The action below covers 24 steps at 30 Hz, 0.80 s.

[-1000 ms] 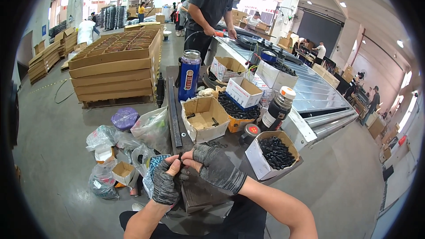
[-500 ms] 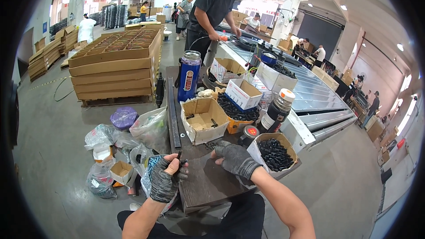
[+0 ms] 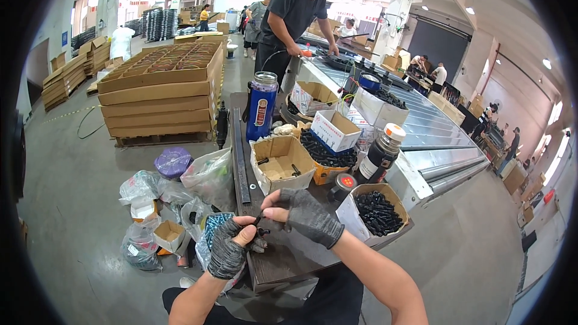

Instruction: Assembling small mechanical components like bolts and washers and handling treadmill parts on a factory floor.

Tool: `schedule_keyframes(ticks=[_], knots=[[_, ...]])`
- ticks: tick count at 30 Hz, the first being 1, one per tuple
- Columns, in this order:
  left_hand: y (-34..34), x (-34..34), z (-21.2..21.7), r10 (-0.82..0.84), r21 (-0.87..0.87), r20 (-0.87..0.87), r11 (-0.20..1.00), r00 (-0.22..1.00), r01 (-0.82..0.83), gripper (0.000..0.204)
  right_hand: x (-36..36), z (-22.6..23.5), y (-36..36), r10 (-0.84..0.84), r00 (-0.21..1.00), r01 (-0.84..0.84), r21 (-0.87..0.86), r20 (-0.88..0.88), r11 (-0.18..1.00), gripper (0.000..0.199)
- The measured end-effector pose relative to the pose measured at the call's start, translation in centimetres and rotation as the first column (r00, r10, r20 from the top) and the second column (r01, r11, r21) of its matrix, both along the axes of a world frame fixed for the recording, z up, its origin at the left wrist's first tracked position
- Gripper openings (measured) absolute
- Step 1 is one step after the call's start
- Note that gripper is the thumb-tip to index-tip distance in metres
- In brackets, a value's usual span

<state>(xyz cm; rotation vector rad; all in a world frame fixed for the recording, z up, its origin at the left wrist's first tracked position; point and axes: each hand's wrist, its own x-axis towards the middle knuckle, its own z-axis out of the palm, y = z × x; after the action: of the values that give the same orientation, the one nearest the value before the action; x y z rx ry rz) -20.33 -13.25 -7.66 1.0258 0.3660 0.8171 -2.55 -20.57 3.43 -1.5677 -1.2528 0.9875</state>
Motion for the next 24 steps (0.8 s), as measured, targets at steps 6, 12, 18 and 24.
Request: schedule_keyframes(ticks=[6, 12, 18, 24], knots=[[0.3, 0.0, -1.0, 0.053, 0.07, -0.043, 0.996, 0.998, -0.05, 0.029, -1.1, -0.3, 0.6, -0.015, 0.996, 0.02, -0.062, 0.092, 0.998, 0.022], [0.1, 0.7, -0.8, 0.048, 0.053, -0.009, 0.997, 0.999, -0.048, 0.026, -1.5, -2.3, 0.0, -0.076, 0.948, -0.005, 0.253, 0.309, 0.967, 0.018], [0.2, 0.1, -1.2, 0.236, 0.229, 0.097, 0.94, 0.967, -0.252, 0.024, -3.7, -1.1, -0.3, -0.053, 0.953, -0.042, 0.304, 0.297, 0.952, 0.024], [-0.8, 0.6, -1.6, 0.296, 0.226, 0.079, 0.925, 0.952, -0.306, 0.029, -4.1, -2.2, -1.0, -0.107, 0.962, 0.01, 0.361, 0.251, 0.933, 0.022]])
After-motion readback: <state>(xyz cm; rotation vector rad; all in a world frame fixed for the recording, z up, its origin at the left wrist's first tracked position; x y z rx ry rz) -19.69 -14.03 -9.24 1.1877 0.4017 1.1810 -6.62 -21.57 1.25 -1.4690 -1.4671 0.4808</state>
